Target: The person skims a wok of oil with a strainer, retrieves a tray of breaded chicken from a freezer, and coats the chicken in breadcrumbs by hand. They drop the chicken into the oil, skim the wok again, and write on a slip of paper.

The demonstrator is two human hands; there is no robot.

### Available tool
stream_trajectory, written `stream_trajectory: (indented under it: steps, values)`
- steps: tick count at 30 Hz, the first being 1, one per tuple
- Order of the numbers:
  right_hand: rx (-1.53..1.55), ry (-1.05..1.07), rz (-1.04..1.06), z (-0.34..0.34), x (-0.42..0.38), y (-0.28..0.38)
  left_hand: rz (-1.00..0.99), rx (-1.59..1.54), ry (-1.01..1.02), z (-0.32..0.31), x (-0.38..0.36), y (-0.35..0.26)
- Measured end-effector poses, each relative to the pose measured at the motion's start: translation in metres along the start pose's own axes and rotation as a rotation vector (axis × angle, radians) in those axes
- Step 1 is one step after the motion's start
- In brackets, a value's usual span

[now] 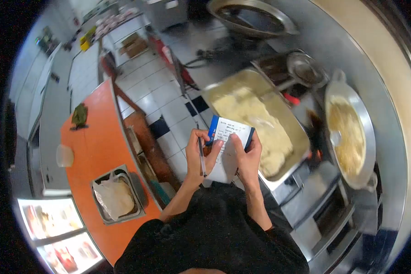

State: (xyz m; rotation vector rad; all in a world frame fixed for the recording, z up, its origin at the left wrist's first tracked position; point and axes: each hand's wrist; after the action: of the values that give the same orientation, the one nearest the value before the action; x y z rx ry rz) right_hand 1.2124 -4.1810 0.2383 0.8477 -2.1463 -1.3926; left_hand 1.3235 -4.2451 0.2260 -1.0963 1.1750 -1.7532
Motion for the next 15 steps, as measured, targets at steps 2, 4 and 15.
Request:
stream_trajectory:
  steps: [2,4,15]
  values:
    - [0.046,0.092,-0.068,0.005,0.017,-0.004,-0.016,0.015,-0.121,-0.015,0.003,0.007]
    - [0.028,0.149,-0.091,0.02,0.031,-0.012,0.017,-0.008,-0.169,-0.033,0.0,0.01]
    - [-0.124,0.382,0.057,0.088,0.089,-0.039,0.019,0.457,-0.424,-0.057,-0.041,0.072]
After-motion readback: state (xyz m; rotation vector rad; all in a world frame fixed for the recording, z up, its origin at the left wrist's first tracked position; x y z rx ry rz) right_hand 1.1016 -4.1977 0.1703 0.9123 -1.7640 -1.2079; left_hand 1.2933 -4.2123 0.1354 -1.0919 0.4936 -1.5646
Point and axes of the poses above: each hand's wrist, its own x-axis towards the middle knuckle, its own z-axis out of the back of the hand, y = z × x, and after that the axes turned 13 degrees about x, right-handed
